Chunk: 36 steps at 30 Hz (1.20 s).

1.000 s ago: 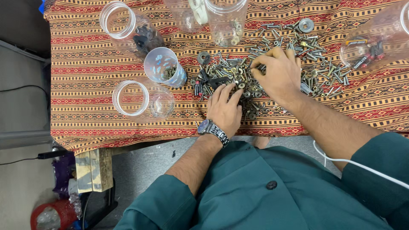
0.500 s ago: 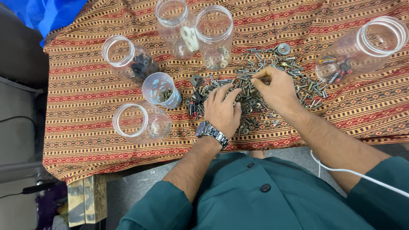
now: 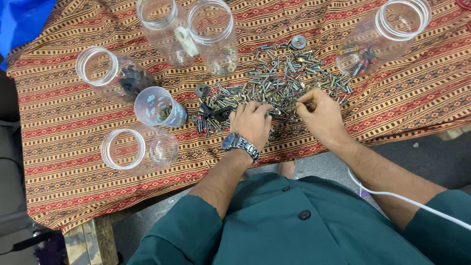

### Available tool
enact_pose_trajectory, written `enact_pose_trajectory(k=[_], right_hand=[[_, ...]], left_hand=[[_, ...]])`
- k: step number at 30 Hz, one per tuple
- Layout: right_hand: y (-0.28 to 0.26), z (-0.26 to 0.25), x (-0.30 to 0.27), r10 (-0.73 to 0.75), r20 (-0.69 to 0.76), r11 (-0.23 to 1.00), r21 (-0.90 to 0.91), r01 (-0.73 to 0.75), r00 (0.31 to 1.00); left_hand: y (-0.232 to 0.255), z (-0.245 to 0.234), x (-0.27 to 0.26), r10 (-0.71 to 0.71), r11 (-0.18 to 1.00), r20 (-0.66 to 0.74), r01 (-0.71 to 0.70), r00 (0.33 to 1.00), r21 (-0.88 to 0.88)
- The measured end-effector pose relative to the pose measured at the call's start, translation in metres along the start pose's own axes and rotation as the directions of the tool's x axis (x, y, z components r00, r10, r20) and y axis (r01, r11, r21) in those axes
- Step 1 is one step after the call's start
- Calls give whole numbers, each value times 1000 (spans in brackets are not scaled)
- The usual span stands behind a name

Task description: The person sits on the floor in front of a cloth with a large pile of screws, bolts, washers and other small hardware pieces. They pick pieces one at a time or in small handfuls, sort them by type, and place them into clear plastic jars and a small cup arranged around the pile.

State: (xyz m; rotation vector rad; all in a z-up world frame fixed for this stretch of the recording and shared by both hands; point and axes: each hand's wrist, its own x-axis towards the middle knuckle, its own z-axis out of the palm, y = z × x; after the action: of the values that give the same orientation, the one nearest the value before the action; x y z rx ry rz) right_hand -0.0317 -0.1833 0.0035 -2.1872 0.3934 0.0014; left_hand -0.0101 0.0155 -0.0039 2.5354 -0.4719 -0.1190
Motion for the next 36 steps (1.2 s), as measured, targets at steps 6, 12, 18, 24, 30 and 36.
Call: enact_pose_trajectory(k=[6, 12, 18, 24, 30, 36], right_hand=[[2, -2, 1, -80, 62, 996, 43, 78, 995], [5, 0, 5, -121, 77, 992, 32, 119, 990], [4, -4, 6, 17, 97, 999, -46, -12, 995], [-16, -2, 19, -216, -18, 957, 197, 215, 976], [-54, -1, 32, -233, 59, 970, 91, 227, 971], [-97, 8, 44, -265, 77, 949, 199, 246, 961]], left_hand=[[0, 6, 21, 23, 998, 6, -24, 1000, 54], [-5, 8, 30, 48, 998, 28, -49, 998, 42], [8, -6, 27, 72, 997, 22, -72, 997, 31], [39, -34, 24, 41, 980, -97, -59, 994, -189], [36, -86, 41, 121, 979, -420, -179, 899, -101], [20, -128, 71, 234, 972, -527, -198, 817, 124]])
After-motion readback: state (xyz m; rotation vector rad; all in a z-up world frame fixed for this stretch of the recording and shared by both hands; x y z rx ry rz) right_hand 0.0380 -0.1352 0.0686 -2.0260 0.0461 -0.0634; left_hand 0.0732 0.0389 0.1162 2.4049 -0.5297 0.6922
